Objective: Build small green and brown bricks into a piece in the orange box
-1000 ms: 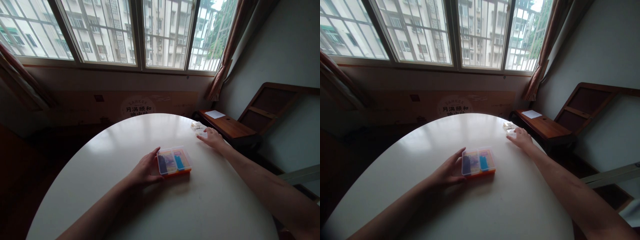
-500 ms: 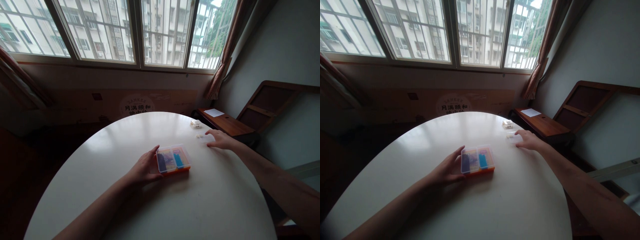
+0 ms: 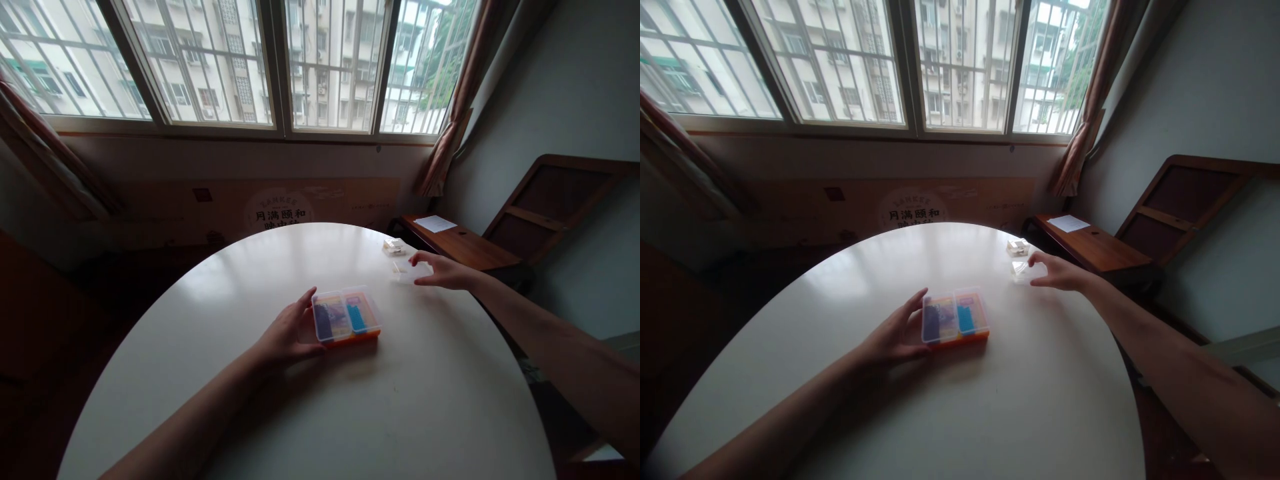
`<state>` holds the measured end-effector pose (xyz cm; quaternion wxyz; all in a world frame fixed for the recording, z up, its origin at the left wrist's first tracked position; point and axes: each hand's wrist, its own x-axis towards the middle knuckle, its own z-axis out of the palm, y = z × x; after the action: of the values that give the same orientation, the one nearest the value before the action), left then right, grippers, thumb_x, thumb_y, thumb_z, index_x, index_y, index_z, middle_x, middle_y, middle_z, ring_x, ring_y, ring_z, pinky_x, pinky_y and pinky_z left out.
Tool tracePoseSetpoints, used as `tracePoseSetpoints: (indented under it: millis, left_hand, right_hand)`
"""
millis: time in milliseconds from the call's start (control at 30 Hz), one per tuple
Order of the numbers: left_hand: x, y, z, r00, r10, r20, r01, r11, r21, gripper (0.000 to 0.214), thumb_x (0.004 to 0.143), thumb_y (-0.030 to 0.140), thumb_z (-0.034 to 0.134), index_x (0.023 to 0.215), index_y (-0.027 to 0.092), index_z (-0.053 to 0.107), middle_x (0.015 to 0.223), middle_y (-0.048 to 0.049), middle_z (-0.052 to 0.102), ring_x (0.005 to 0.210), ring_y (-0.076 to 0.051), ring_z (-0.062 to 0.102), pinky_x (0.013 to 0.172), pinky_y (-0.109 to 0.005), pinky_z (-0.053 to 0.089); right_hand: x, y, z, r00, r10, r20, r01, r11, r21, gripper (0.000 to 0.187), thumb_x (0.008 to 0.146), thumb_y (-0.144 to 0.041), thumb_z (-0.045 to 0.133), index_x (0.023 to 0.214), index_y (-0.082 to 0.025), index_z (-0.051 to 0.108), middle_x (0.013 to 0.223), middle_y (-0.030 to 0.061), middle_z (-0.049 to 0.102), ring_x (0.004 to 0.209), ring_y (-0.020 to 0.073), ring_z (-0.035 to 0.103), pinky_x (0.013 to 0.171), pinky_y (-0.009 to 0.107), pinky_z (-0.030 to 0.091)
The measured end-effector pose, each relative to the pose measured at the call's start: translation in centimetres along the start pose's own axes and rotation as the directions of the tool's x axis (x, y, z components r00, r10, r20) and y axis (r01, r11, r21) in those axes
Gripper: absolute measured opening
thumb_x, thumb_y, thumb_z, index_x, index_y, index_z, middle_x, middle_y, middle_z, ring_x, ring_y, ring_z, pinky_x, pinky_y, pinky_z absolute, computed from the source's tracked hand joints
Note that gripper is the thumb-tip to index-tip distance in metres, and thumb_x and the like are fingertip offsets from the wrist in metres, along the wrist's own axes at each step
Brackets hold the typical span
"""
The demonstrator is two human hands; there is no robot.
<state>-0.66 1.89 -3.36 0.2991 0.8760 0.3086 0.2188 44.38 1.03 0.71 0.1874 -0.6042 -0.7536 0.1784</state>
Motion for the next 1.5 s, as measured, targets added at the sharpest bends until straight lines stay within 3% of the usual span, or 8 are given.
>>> tracePoseSetpoints:
  millis: [333,567,933,1100,1167,1267,1367,1500]
  left_hand:
    - [1.0,1.3,0.6,0.999,-0.033,0.008,0.034,0.98,-0.196,0.114,0.066,0.043,0.08,0.153,0.023,0.009,0.14,-0.0166,0.049,0.13,-0.036,0.045,0.107,-0.052,0.036]
    - [2.6,2.6,1.3,0.999,-0.001,0.044,0.018,0.923,-0.383,0.113,0.068,0.034,0.079,0.153,0.021,0.005,0.142,-0.0175,0.046,0.128,-0.033,0.047,0.107,-0.051,0.035]
    - [3.3,1.9,2.2,0.999,0.048,0.021,-0.031,0.865,-0.502,0.114,0.068,0.034,0.08,0.153,0.024,0.004,0.143,-0.0167,0.045,0.13,-0.033,0.045,0.108,-0.051,0.035]
    - [3.4,1.4,2.3,0.999,0.047,0.012,-0.037,0.89,-0.454,0.114,0.069,0.034,0.08,0.153,0.024,0.003,0.145,-0.0172,0.043,0.133,-0.034,0.042,0.11,-0.053,0.033]
    - [3.5,1.3,2.2,0.998,0.05,0.024,-0.034,0.9,-0.435,0.115,0.069,0.035,0.08,0.153,0.025,0.002,0.146,-0.0174,0.042,0.133,-0.034,0.042,0.109,-0.053,0.033]
    - [3.8,1.2,1.9,0.999,0.022,0.032,-0.01,0.943,-0.333,0.118,0.066,0.04,0.081,0.153,0.024,0.003,0.143,-0.017,0.047,0.131,-0.035,0.044,0.11,-0.052,0.032]
    - [4.3,1.1,1.8,0.999,-0.003,0.045,0.015,0.968,-0.252,0.12,0.065,0.042,0.081,0.153,0.024,0.002,0.142,-0.0157,0.048,0.129,-0.035,0.046,0.11,-0.05,0.033]
    - [5.6,1.1,2.3,0.999,-0.011,0.044,0.021,0.968,-0.248,0.121,0.065,0.041,0.081,0.153,0.021,0.001,0.142,-0.0158,0.048,0.131,-0.033,0.045,0.111,-0.049,0.032]
  right_hand:
    - [-1.1,-14.3,2.0,0.929,-0.368,-0.02,0.369,0.929,0.038,0.045,0.076,-0.039,0.069,0.116,-0.025,0.055,0.118,0.0067,0.059,0.107,0.0257,0.056,0.095,0.04,0.045]
    - [-1.2,-17.8,4.7,0.899,-0.437,-0.038,0.433,0.898,-0.083,0.043,0.074,-0.023,0.066,0.115,-0.022,0.054,0.117,0.0081,0.06,0.103,0.0241,0.056,0.088,0.039,0.047]
    - [-1.4,-15.9,5.8,0.916,-0.393,-0.08,0.39,0.919,-0.059,0.059,0.078,-0.029,0.066,0.134,-0.025,0.046,0.129,0.01,0.055,0.115,0.0258,0.054,0.095,0.043,0.047]
    - [-1.2,-14.6,4.9,0.899,-0.42,-0.126,0.409,0.906,-0.104,0.064,0.082,-0.041,0.065,0.14,-0.029,0.041,0.15,0.0095,0.035,0.136,0.0308,0.036,0.107,0.051,0.036]
    - [0.0,-12.5,3.7,0.908,-0.328,-0.259,0.317,0.945,-0.085,0.055,0.088,-0.039,0.057,0.14,-0.03,0.042,0.149,0.0067,0.037,0.136,0.0271,0.037,0.108,0.047,0.037]
    - [3.0,-7.6,1.9,0.9,-0.055,-0.433,0.018,0.996,-0.088,0.045,0.089,-0.03,0.053,0.133,-0.023,0.048,0.14,0.0076,0.048,0.129,0.0236,0.045,0.11,0.041,0.036]
    - [6.0,-2.4,1.2,0.911,0.075,-0.406,-0.125,0.987,-0.1,0.047,0.084,-0.022,0.059,0.13,-0.015,0.053,0.131,0.0146,0.054,0.122,0.0285,0.051,0.106,0.045,0.039]
    - [8.8,2.0,1.8,0.944,0.123,-0.307,-0.181,0.969,-0.167,0.044,0.089,-0.027,0.06,0.13,-0.017,0.051,0.134,0.0122,0.05,0.12,0.0254,0.051,0.101,0.047,0.043]
